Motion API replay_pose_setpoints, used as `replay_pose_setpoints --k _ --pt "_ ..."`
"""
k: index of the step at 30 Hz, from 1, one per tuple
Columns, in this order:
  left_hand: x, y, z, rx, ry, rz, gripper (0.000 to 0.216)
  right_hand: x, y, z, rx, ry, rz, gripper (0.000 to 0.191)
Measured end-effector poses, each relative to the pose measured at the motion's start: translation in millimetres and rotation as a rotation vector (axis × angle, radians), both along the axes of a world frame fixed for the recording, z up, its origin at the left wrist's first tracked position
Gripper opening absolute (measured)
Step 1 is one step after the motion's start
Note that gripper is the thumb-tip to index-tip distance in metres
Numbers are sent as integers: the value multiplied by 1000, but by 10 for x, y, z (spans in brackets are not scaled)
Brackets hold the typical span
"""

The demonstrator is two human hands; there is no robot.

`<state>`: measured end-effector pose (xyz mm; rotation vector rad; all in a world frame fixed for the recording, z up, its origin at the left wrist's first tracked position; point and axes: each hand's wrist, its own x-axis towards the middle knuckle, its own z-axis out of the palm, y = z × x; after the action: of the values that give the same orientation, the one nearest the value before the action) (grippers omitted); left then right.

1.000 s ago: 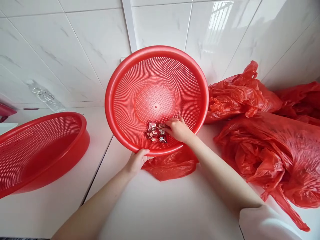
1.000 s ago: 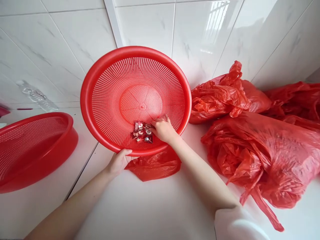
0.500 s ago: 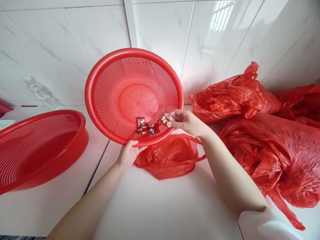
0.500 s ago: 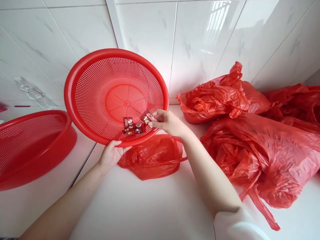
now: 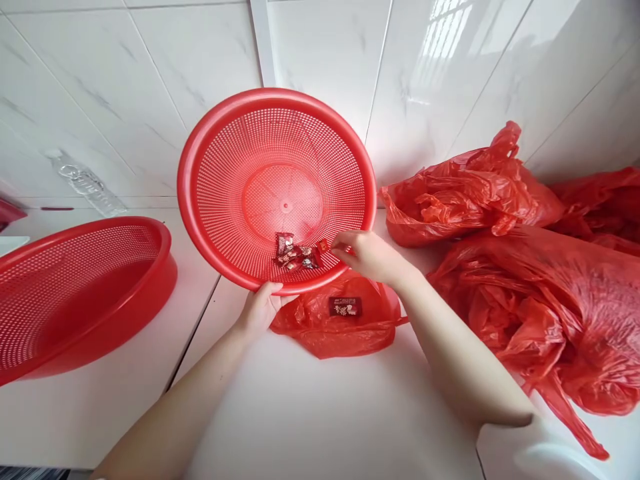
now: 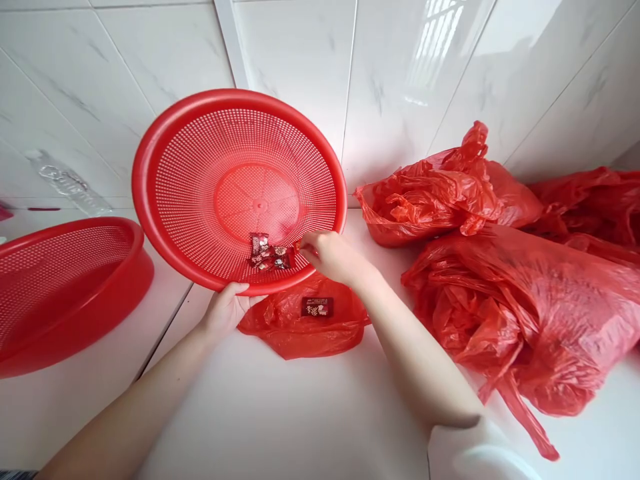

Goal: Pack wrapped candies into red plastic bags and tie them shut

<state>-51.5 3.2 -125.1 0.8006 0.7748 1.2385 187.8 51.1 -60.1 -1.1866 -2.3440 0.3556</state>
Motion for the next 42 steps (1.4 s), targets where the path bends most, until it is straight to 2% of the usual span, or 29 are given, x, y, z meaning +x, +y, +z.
replay_pose_setpoints --k 2,4,7,10,14,19,25,33,42 --pt "22 -40 1 -4 8 -60 28 -91 38 -93 83 -96 -40 20" --pt "36 -73 1 -2 17 -113 31 -157 66 -186 97 -234 -91 27" --pt "48 -94 -9 -6 25 -128 33 -179 79 -270 25 -378 -74 31" --pt "51 -83 -30 -23 25 -114 28 -123 64 -252 -78 -390 6 36" --pt "29 -42 -56 -15 5 -100 25 -38 61 -170 -134 -285 66 34" --pt "-16 7 -37 1 -19 -28 30 -6 84 -97 -116 -37 4 24" --pt "-40 38 -14 -1 -34 6 28 26 60 -51 -382 306 97 29" --pt "-31 29 -4 28 -37 -4 23 45 56 -69 -486 459 133 35" --pt "-31 20 -1 26 -3 -23 19 44 43 4 -655 695 244 24"
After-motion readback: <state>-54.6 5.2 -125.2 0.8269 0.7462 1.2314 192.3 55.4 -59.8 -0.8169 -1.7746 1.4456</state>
